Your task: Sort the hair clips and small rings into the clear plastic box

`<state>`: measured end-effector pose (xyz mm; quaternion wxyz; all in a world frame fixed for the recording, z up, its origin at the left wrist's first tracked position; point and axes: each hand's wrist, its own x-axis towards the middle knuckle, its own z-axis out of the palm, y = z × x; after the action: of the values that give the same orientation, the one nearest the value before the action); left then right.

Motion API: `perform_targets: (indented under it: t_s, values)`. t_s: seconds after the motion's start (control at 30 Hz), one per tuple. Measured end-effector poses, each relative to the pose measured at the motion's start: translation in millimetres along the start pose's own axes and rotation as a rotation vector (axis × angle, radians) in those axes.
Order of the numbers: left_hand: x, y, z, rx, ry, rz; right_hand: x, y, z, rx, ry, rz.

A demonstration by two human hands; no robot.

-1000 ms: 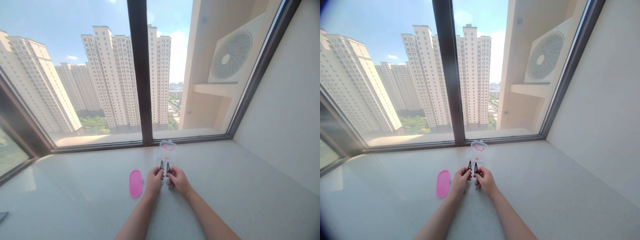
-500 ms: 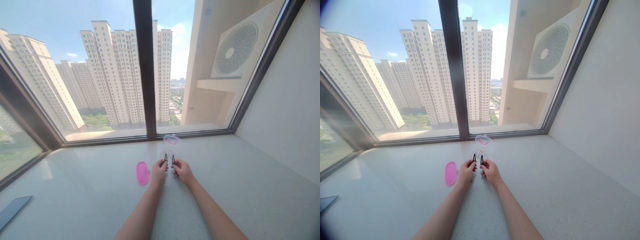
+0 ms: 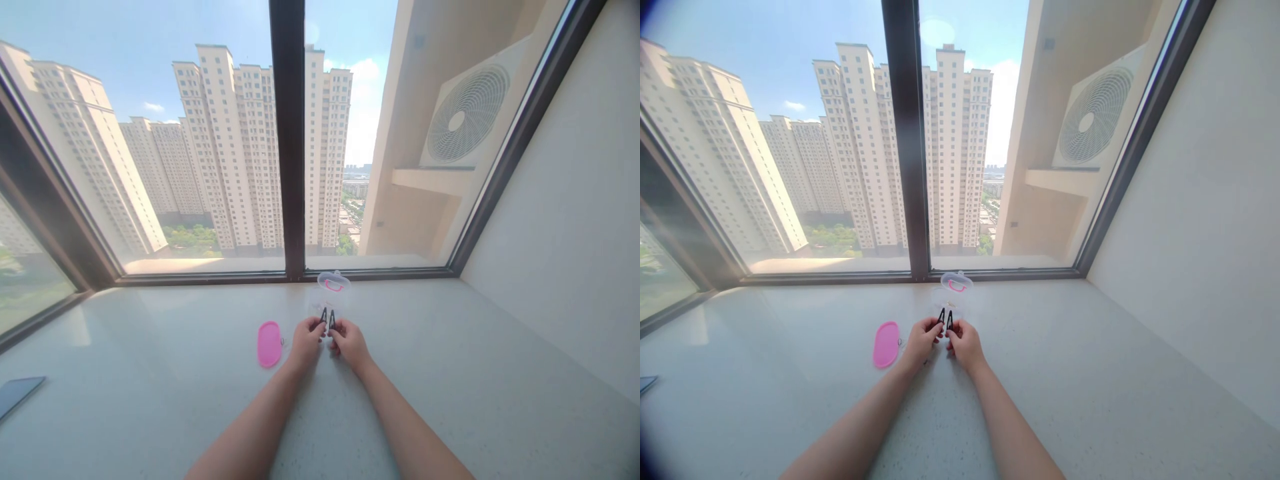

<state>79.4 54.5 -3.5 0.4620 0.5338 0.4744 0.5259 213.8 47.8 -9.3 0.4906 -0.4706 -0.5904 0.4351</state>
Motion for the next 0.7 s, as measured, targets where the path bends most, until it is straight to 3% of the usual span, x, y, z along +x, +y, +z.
perform_targets:
  t_s: [0.2, 0.43, 0.7]
  values:
    - [-5.6, 1.6, -12.8, 0.014, -0.008, -0.017, -5.1, 4.1, 10.5, -0.006, 0.014, -0.021]
    - [-14.3, 4.3, -36.2, -0.034, 0.092, -0.063, -4.7, 5.3, 17.5, -0.052, 0.012, -0.076]
    - [-9.1, -4.3, -37.7, -0.084, 0.092, -0.057, 6.9, 5.0, 20.5, -0.104, 0.018, -0.098]
